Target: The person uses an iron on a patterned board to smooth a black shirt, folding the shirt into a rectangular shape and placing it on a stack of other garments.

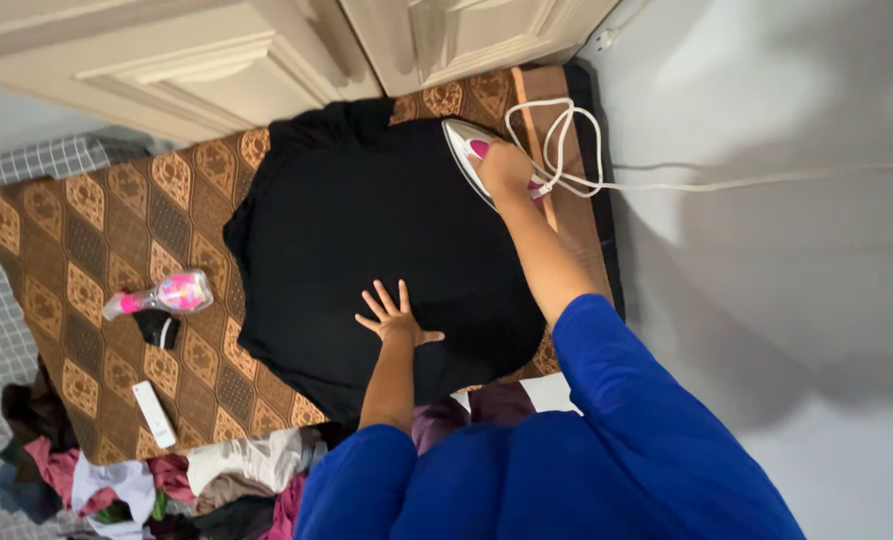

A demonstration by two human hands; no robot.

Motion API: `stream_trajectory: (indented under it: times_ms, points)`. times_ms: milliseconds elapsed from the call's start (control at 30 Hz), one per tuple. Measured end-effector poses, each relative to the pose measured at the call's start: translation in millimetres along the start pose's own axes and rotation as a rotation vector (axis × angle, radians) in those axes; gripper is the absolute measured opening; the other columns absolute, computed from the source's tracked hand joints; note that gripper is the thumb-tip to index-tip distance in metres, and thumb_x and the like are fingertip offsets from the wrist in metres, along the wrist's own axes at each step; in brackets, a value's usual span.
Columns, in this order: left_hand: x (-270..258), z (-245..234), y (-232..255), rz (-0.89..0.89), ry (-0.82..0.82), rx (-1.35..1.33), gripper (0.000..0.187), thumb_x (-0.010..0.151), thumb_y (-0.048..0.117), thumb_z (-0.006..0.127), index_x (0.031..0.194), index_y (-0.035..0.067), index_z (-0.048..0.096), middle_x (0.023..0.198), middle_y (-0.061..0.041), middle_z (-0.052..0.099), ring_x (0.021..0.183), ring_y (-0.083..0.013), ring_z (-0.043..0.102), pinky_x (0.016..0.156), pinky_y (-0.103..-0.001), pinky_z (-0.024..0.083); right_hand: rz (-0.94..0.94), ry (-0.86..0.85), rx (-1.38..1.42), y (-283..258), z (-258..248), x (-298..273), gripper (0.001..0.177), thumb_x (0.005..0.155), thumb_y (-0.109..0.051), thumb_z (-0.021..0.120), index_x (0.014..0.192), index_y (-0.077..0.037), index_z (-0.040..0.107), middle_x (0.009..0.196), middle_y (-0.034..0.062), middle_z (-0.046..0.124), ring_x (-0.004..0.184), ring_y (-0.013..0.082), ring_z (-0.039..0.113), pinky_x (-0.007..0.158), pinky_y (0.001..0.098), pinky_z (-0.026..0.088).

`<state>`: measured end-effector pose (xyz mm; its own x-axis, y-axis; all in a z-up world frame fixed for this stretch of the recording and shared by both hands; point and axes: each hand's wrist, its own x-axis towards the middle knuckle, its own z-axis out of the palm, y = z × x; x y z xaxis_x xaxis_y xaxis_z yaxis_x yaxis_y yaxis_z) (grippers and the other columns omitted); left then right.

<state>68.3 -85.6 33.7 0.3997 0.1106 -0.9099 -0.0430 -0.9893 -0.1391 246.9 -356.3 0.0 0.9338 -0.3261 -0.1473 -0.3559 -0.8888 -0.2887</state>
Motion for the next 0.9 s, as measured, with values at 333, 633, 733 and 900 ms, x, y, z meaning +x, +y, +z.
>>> stream_trajectory:
  times_ms: [333, 633, 733, 900]
  points:
    - [-7.5, 0.9, 2.2, -0.011, -0.005, 0.017, 0.153, 0.061, 0.085, 0.078, 0.162, 0.029, -0.023, 0.164, -0.021, -0.038, 0.149, -0.0502, -0.033, 0.113, -0.080, 0.002, 0.362, 0.063, 0.032, 107.7, -29.4, 40.8, 0.055, 0.081, -0.058, 0.078, 0.097, -0.006, 0.077, 0.096, 0.0203, 0.074, 0.091, 0.0395, 0.072, 0.076, 0.0499, 0.057]
    - [-16.0, -5.3, 7.0, -0.030, -0.039, 0.024, 0.153, 0.063, 0.085, 0.077, 0.161, 0.029, -0.025, 0.163, -0.021, -0.041, 0.147, -0.0499, -0.037, 0.113, -0.080, 0.000, 0.181, 0.698, 0.530, 91.6, -31.7, 4.7, 0.046, 0.081, -0.039, 0.093, 0.086, 0.000, 0.068, 0.080, 0.0205, 0.071, 0.072, 0.0396, 0.068, 0.064, 0.0474, 0.055]
    - [-14.3, -6.1, 8.1, -0.034, -0.052, 0.021, 0.153, 0.063, 0.085, 0.077, 0.161, 0.029, -0.026, 0.163, -0.021, -0.041, 0.147, -0.0495, -0.037, 0.114, -0.079, 0.000, 0.149, 0.707, 1.266, 92.7, -7.1, 0.1, 0.033, 0.091, -0.022, 0.086, 0.094, 0.001, 0.062, 0.088, 0.0159, 0.067, 0.077, 0.0252, 0.065, 0.067, 0.0446, 0.059]
    - [-11.9, -3.9, 7.7, -0.036, -0.034, 0.017, 0.154, 0.062, 0.085, 0.078, 0.161, 0.029, -0.026, 0.162, -0.021, -0.042, 0.148, -0.0489, -0.037, 0.113, -0.079, 0.000, 0.199, 0.710, 1.236, 112.9, 19.2, -42.2, 0.032, 0.091, -0.014, 0.077, 0.114, 0.000, 0.059, 0.102, 0.0118, 0.070, 0.091, 0.0244, 0.070, 0.079, 0.0411, 0.060]
